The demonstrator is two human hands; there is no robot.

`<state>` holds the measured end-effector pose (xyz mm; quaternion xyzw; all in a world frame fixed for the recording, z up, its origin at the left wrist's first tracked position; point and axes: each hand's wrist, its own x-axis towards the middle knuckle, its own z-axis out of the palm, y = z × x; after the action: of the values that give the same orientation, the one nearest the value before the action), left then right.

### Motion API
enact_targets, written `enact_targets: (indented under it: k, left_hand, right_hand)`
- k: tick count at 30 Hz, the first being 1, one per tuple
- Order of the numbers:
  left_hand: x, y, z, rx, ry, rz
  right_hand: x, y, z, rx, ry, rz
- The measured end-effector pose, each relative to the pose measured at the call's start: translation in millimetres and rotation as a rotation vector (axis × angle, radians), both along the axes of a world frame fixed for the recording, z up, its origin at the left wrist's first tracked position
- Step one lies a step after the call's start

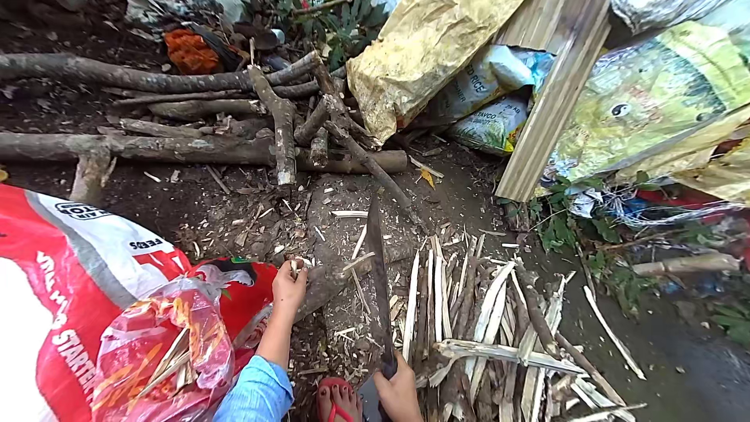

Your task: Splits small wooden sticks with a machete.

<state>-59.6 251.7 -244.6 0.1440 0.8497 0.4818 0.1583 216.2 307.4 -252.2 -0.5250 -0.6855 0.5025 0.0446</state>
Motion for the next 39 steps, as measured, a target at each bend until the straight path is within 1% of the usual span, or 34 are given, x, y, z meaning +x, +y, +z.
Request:
enact_targets:
  k: [1,5,9,12,14,16,22,24,26,28,31,33,35,36,39]
  left_hand:
    - [1,-1,-1,-0.008,-0.011,0.002]
    - [3,1,-3,-0.024,-0.033,-0.016]
    - [1,-3,-4,-0.02,-0.013,-0.003]
    - [-2,-6,-4,-0.015,-0.045,0.022]
    - [-2,-7,-3,-0.019,-0.073,0.022]
    - [-1,-5,-1,-0.028,-0.079,0.015]
    - [2,-3,-7,-0.044,-0.117,-0.019]
    - [3,-3,-13,-0.033,-0.144,-0.026]
    - [4,0,-18,-0.007,-0.17,-0.036]
    - [5,2,-18,0.03,-0.174,-0.046]
    - [7,1,-13,0.038,-0.176,-0.07]
    - [6,1,-14,0.029,-0.171,-0.081]
    - [5,2,-16,0.007,-0.158,-0.083]
    - [5,1,-16,-0.011,-0.155,-0.08]
    - [7,3,-13,-0.028,-0.149,-0.085]
  right_hand:
    - [-1,-3,-3,-0.007,-0.011,0.01]
    - [-8,-1,-15,-0.086,-0.172,0.124]
    - [-10,-4,-4,-0.018,-0.13,0.142]
    - [-9,-12,-10,0.036,-0.127,0.136]
    - [-9,-13,-22,-0.025,-0.222,0.15]
    - [-8,-8,-29,-0.062,-0.261,0.151]
    - [-6,-7,-13,0.033,-0.031,0.064]
    - [-10,-11,-21,0.035,-0.056,0.046]
    - [-14,-5,-32,-0.065,-0.206,0.095]
    - [-14,1,-40,-0.107,-0.264,0.131]
    - [-14,5,-26,-0.062,-0.218,0.159]
    - [-15,2,-16,-0.016,-0.14,0.132]
    - [-17,-4,-17,0.023,-0.089,0.095]
    - [-17,-6,-22,0.012,-0.108,0.093]
    - [-17,1,-46,-0.118,-0.278,0.151]
